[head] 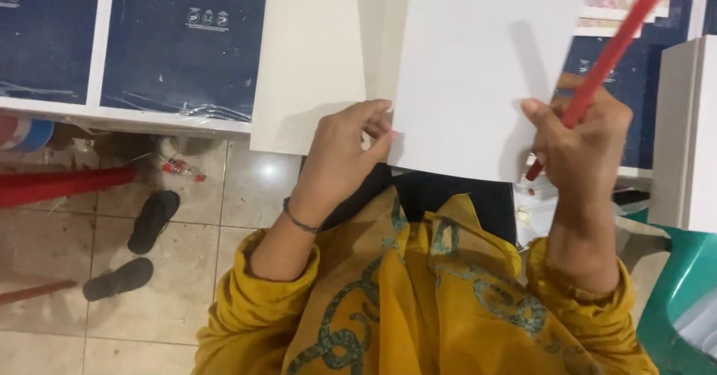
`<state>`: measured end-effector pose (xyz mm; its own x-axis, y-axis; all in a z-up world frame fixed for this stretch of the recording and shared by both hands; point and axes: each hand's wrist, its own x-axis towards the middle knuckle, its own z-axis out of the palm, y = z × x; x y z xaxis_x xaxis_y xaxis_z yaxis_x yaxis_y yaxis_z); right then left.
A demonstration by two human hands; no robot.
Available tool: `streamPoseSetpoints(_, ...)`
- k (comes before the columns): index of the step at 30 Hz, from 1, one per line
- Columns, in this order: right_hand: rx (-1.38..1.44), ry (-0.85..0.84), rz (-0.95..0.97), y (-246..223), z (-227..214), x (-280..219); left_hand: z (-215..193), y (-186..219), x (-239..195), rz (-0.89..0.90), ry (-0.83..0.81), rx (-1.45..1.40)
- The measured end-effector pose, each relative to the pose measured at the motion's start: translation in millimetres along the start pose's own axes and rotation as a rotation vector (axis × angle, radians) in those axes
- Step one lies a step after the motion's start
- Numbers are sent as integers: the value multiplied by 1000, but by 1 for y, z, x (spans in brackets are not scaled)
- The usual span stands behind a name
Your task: Folding printed invitation inserts and assembling them into folders at a production table.
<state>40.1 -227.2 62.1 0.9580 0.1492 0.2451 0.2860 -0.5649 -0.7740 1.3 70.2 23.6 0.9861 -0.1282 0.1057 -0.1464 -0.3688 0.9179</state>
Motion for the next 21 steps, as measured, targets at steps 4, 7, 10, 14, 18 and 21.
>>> streamPoseSetpoints(4,124,6,169,-1,24,15,2,-21,5,1,50,233)
streamPoseSetpoints(7,130,-20,201,8,33,20,5,-34,9,-35,65,402)
streamPoseSetpoints(10,93,-33,234,15,39,24,9,-46,10,-40,78,482)
streamPoseSetpoints(14,71,-37,273,17,41,25,9,-52,11,-48,82,460)
streamPoseSetpoints(18,24,-44,232,22,41,24,10,-49,9,-59,76,477)
streamPoseSetpoints(21,43,-57,277,26,42,24,8,-42,8,-39,89,525)
